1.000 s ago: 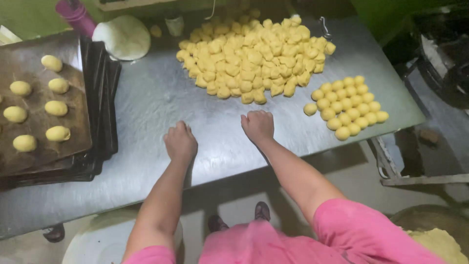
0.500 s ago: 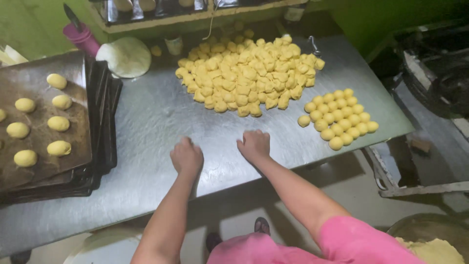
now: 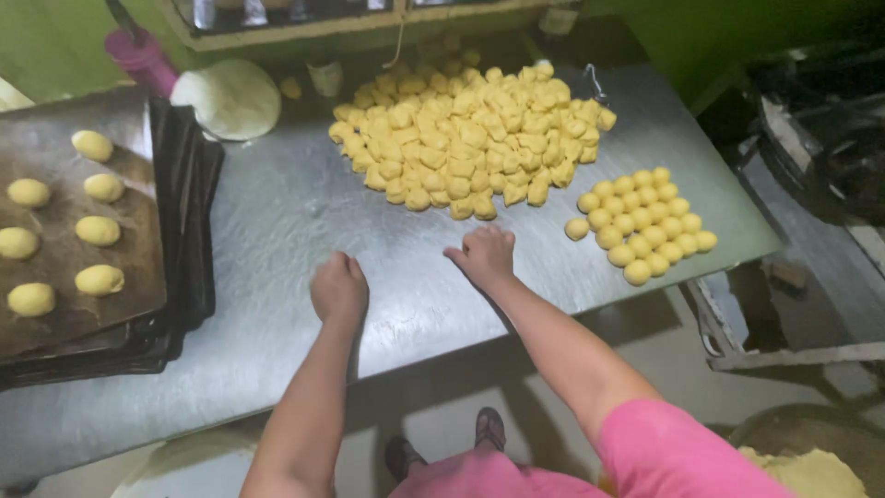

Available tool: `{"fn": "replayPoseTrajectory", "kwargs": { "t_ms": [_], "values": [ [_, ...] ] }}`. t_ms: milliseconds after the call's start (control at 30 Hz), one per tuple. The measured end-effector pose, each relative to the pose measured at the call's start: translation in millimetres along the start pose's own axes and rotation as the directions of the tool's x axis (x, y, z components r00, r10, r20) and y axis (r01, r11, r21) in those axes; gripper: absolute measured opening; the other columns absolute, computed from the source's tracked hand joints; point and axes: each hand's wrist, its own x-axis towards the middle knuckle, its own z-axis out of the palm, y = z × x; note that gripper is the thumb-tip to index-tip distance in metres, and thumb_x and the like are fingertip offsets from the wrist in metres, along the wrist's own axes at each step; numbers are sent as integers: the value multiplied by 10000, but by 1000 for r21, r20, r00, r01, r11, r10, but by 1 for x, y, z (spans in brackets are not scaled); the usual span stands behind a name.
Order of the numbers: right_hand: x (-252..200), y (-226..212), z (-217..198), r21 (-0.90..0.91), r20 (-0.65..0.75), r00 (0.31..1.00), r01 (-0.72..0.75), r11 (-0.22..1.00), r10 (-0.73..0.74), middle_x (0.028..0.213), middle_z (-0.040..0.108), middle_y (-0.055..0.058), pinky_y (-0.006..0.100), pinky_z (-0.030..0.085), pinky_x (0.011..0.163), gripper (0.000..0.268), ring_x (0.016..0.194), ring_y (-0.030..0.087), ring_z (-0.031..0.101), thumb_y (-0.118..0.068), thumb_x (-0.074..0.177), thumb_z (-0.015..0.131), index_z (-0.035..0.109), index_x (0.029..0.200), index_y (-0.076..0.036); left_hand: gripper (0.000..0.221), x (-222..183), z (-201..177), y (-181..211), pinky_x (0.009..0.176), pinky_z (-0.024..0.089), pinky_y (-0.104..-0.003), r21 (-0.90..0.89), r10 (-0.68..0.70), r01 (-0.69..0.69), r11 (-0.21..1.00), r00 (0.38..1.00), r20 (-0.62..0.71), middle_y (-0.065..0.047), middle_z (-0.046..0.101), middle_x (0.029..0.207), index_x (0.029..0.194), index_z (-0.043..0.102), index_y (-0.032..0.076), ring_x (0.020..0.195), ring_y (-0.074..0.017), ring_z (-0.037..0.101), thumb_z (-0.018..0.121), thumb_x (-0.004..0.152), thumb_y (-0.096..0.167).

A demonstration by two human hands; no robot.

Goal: Shaping small portions of dough into balls and arranging them in a grid on a table and on baking trays.

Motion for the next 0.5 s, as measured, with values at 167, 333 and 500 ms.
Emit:
{"fn": "replayPoseTrajectory", "kwargs": {
  "t_ms": [167, 333, 500],
  "values": [
    [-52, 38, -4, -18, 63, 992, -110, 994, 111, 728, 541, -6, 442, 418, 872, 591, 878, 240, 600, -717, 944, 531, 589, 679, -192, 198, -57, -18, -8, 784, 519, -407, -138, 193, -170, 976, 966, 172, -74, 592, 720, 814, 652, 127, 812, -296, 649, 678, 957, 260],
    [-8, 22, 10, -88, -129, 986, -116, 989, 104, 714, 511, 14, 472, 416, 838, 644, 855, 262, 593, -781, 919, 505, 523, 661, -191, 266, -5, -4, 33, 783, 528, -445, 61, 139, -149, 987, 981, 137, -73, 642, 730, 810, 623, 141, 827, -293, 673, 663, 946, 366],
    [-34, 18, 10, -94, -41, 988, -153, 984, 150, 724, 542, -1, 500, 438, 801, 454, 855, 285, 611, -602, 877, 651, 566, 689, -198, 184, -29, -1, 21, 791, 504, -510, 34, 179, -180, 983, 984, 22, -104, 605, 755, 840, 576, 131, 858, -344, 649, 620, 899, 300]
  ]
}}
